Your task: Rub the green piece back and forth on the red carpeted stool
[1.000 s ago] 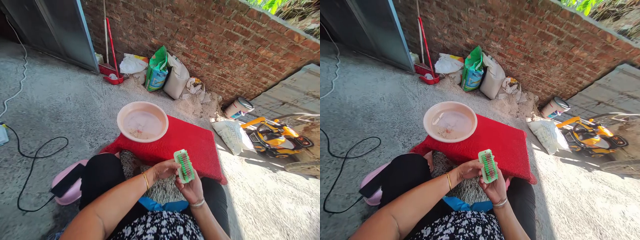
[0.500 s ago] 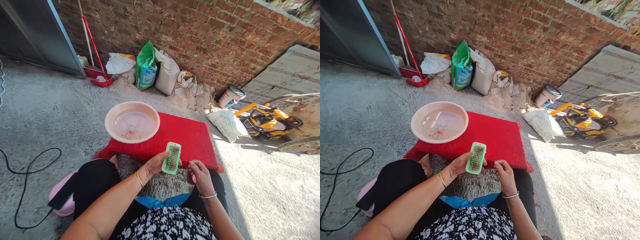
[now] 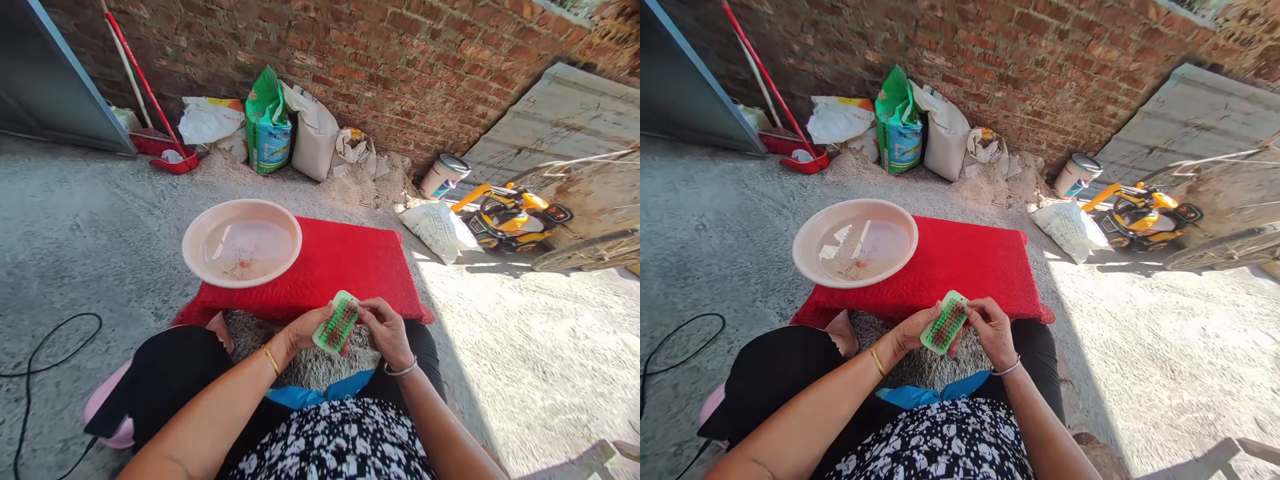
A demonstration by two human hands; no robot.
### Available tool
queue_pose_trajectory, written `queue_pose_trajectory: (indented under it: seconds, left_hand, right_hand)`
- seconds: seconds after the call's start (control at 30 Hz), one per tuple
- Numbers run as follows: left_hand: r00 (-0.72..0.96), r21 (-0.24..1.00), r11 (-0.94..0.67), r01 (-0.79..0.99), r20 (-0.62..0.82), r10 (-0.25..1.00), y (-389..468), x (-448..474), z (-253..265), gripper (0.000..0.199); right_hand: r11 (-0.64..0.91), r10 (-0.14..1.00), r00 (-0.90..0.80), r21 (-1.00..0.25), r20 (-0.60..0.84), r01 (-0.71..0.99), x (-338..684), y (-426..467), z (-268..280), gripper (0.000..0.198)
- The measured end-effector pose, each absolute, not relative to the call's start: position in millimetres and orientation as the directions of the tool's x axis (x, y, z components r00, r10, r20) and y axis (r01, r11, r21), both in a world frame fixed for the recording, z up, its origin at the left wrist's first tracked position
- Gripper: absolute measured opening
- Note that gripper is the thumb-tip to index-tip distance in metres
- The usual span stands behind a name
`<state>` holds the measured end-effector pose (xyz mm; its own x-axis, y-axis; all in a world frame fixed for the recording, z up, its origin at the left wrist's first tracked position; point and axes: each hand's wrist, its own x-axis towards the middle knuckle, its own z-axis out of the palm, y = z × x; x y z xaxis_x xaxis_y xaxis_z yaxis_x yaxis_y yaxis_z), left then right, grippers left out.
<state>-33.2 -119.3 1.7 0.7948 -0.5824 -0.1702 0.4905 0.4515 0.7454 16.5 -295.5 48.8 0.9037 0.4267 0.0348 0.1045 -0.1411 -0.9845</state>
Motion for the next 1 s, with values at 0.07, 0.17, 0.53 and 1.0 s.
queue_pose_trajectory:
  seconds: [0.07, 0.17, 0.53, 1.0]
  left_hand:
    - [0.778, 0.723, 0.464, 0.512, -0.162, -0.607, -119.6, -32.5, -3.5, 0.083]
    - [0.757, 0.704, 0.445, 0.554, -0.203, -0.621, -120.2, -31.4, -9.3, 0.086]
    - [0.77, 0.73, 0.426, 0.535, -0.213, -0.602, -121.2, -31.3, -10.6, 0.069]
    - [0.788, 0.762, 0.404, 0.506, -0.218, -0.576, -123.9, -33.1, -17.6, 0.071]
  right_hand:
    - [-0.14, 0.442, 0.896, -0.984, 0.039, 0.112, 17.6, -297.6, 47.5, 0.022]
    - [-0.164, 0.451, 0.891, -0.975, 0.062, 0.151, 19.6, -301.4, 43.7, 0.021]
    - [-0.355, 0.515, 0.818, -0.804, 0.258, 0.477, 17.6, -306.7, 56.6, 0.012]
    - [-0.461, 0.593, 0.753, -0.646, 0.286, 0.608, 21.7, -314.5, 61.8, 0.015]
